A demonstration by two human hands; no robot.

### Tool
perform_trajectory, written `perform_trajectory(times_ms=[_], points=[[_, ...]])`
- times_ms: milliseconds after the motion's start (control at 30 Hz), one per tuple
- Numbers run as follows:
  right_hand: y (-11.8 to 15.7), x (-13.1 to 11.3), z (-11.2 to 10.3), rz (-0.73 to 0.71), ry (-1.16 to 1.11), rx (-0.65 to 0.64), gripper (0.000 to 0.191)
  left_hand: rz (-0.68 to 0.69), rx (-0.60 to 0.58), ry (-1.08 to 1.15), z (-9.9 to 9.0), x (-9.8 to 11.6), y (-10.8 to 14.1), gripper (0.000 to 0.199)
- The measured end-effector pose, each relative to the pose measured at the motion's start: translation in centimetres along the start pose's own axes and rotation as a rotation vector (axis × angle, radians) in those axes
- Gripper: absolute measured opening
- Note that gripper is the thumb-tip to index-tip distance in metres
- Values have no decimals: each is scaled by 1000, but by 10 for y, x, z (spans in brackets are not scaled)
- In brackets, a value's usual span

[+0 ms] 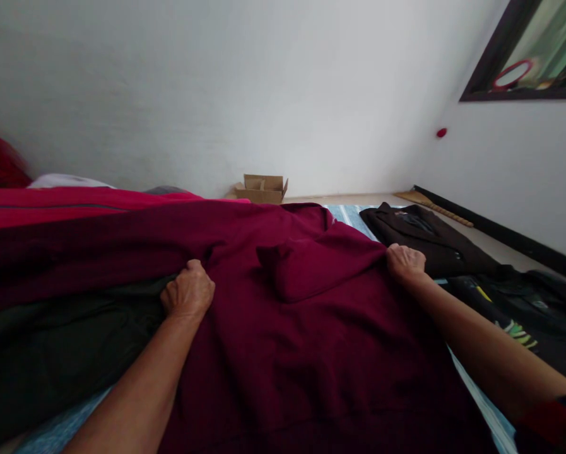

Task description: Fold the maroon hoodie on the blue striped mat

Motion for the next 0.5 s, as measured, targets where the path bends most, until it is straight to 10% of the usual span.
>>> perform_trajectory(times_ms=[300,500], points=[[-12,-59,-12,-357,-252,110,20,5,37,-37,4,-1,-4,30],[-49,47,-36,177,-493,278,33,6,48,-59,4,-1,-5,31]])
Point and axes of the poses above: each hand's wrist, its own y-axis away from the middle knuckle, its own z-axis out of the palm, x = y × z, the point moved 7 cm from there along -y, towards the middle knuckle, and after that the axes turned 12 degrees about -z, right-handed, at the moved point
